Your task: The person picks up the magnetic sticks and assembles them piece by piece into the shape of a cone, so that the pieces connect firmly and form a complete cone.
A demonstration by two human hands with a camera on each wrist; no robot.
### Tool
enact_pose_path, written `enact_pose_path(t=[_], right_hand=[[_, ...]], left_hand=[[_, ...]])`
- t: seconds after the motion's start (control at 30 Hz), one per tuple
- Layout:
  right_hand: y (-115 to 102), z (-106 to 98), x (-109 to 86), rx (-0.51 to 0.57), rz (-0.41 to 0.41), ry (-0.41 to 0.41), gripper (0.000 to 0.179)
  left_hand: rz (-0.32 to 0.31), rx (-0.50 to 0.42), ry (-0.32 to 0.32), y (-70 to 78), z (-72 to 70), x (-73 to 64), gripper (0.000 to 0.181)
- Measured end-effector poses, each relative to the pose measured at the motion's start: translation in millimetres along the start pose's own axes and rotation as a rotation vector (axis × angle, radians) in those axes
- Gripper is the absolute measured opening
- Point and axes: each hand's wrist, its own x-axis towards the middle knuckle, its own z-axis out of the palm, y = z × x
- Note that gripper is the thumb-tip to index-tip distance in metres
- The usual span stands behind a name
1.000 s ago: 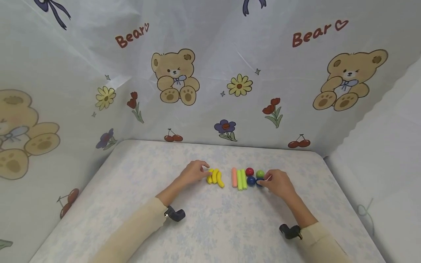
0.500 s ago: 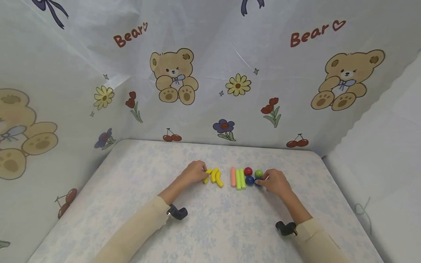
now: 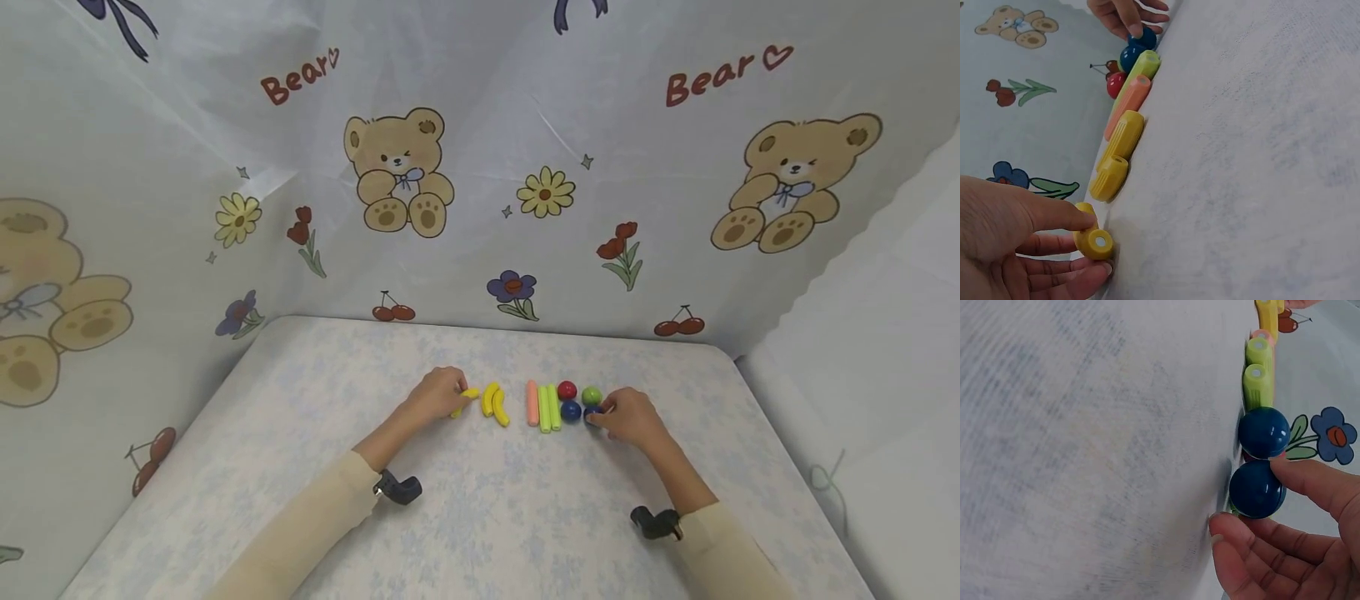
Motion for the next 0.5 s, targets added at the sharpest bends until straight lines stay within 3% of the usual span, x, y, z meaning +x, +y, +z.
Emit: enact_pose_path(t=[0.27, 0.5], right_hand=[[0, -8, -15.0, 0.038, -0.01, 0.045, 0.045], [-14, -3, -29.3, 0.075, -0.095, 0.065, 0.047]], left_hand=[[0.026, -0.092, 0.016, -7.7, -10.2, -10.9, 0.013], [0.098, -0.162, 0.004, -13.9, -15.2, -27.2, 0.024]])
